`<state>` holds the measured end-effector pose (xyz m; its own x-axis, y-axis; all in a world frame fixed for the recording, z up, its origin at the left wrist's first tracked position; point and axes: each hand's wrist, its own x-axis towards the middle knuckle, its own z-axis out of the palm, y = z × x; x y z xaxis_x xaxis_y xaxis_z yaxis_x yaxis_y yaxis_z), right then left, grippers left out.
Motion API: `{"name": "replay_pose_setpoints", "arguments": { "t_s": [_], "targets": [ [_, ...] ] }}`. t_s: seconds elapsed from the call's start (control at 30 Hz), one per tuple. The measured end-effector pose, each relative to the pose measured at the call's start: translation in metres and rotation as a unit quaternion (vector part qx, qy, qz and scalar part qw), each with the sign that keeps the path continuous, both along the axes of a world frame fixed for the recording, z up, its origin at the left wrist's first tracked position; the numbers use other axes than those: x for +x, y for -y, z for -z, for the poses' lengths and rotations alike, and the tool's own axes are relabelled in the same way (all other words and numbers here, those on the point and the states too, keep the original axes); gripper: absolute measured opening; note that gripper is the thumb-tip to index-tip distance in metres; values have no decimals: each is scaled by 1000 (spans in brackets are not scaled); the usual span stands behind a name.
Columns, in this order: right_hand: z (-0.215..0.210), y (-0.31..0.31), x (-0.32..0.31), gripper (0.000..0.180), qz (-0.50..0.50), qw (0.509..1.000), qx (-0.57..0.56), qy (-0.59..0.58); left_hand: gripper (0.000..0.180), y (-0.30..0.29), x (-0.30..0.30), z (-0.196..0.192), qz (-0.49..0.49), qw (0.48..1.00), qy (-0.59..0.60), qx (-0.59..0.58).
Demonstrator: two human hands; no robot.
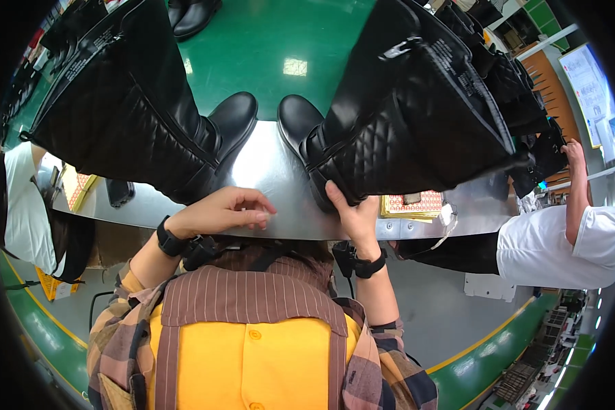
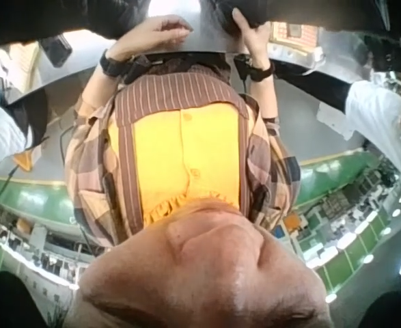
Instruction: Inspecting the quality of black boots, checking zippers and buckles, and placing them on a conveyor belt.
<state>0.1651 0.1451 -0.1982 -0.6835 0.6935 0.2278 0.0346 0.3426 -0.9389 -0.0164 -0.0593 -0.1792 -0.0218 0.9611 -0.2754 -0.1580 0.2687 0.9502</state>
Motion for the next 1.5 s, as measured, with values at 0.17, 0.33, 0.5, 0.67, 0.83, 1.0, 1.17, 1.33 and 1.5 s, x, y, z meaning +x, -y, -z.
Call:
{"name": "replay_pose_setpoints", "arguments": {
  "t_s": [0.17, 0.33, 0.5, 0.67, 0.83, 1.0, 1.17, 1.33, 1.5],
  "targets": [
    [-18, -11, 18, 35, 70, 987, -136, -38, 54, -25, -6, 15, -77, 990, 61, -102],
    [-19, 2, 36, 55, 27, 959, -273, -67, 61, -47, 21, 45, -66, 951, 303, 19],
    [-12, 16, 41, 57, 33, 948, -307, -77, 63, -58, 37, 65, -149, 881, 444, 66],
    [-23, 5, 51, 68, -60, 976, -204, -43, 57, -56, 38, 65, -192, 892, 404, 68],
    [-33, -28, 58, 84, -72, 974, -184, -111, 54, -43, 38, 56, -239, 896, 371, 51],
    [-28, -38, 65, 87, -96, 972, -178, -119, 56, -33, 33, 51, -277, 896, 343, 51],
    [-14, -48, 73, 71, -65, 976, -174, -115, 56, -35, 33, 53, -292, 895, 334, 53],
    [-11, -81, 100, 21, 242, 964, 53, 102, 54, -37, 34, 54, -288, 896, 332, 57],
    [-6, -146, 123, 16, 362, 885, 189, 226, 55, -37, 35, 54, -298, 894, 329, 56]
  ]
}}
